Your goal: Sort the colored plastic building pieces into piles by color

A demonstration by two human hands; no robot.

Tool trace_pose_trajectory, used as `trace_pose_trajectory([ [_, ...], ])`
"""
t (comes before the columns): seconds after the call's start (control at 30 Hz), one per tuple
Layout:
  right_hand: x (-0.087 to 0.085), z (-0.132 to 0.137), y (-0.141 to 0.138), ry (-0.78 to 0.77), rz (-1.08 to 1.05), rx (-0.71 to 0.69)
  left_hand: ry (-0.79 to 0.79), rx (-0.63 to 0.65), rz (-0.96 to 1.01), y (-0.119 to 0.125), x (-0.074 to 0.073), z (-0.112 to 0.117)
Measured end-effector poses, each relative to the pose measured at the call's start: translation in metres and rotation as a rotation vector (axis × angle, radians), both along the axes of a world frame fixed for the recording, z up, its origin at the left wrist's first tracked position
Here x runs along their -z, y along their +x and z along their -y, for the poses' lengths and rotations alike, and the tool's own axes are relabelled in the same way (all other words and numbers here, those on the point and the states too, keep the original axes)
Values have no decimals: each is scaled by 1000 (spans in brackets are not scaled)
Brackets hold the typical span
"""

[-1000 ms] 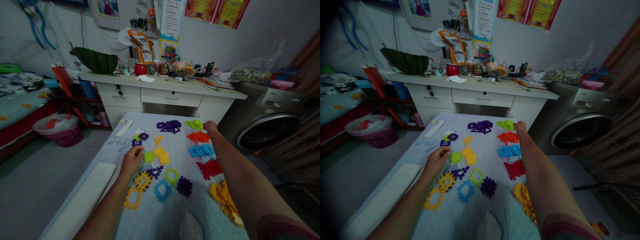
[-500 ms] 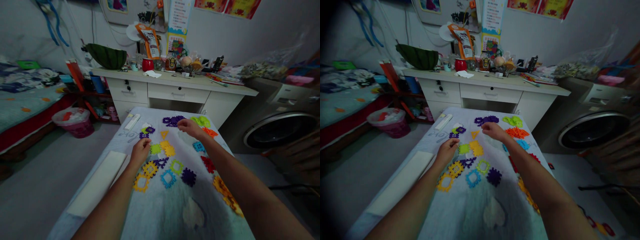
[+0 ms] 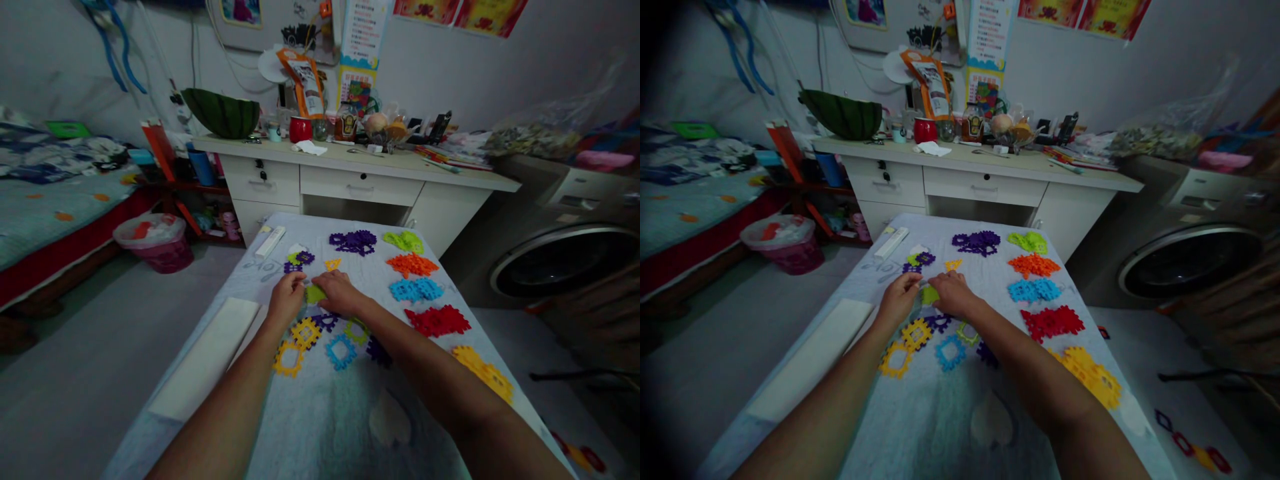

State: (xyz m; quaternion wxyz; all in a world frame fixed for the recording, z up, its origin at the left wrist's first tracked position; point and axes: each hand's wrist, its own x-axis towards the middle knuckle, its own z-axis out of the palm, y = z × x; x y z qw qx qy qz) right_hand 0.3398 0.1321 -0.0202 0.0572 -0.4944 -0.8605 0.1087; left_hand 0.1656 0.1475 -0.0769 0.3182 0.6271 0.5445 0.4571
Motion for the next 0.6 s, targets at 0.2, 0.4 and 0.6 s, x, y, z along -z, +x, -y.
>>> trace_pose_trajectory([
  [0.2, -6, -11, 14, 92, -100, 15, 15, -14, 5, -2, 5, -3],
  [0.4, -18, -44, 89, 189, -218, 293, -11, -20, 0, -1, 0, -1],
  [0.6, -29, -81, 179, 247, -176, 780, -41, -12, -18, 0, -2, 0],
])
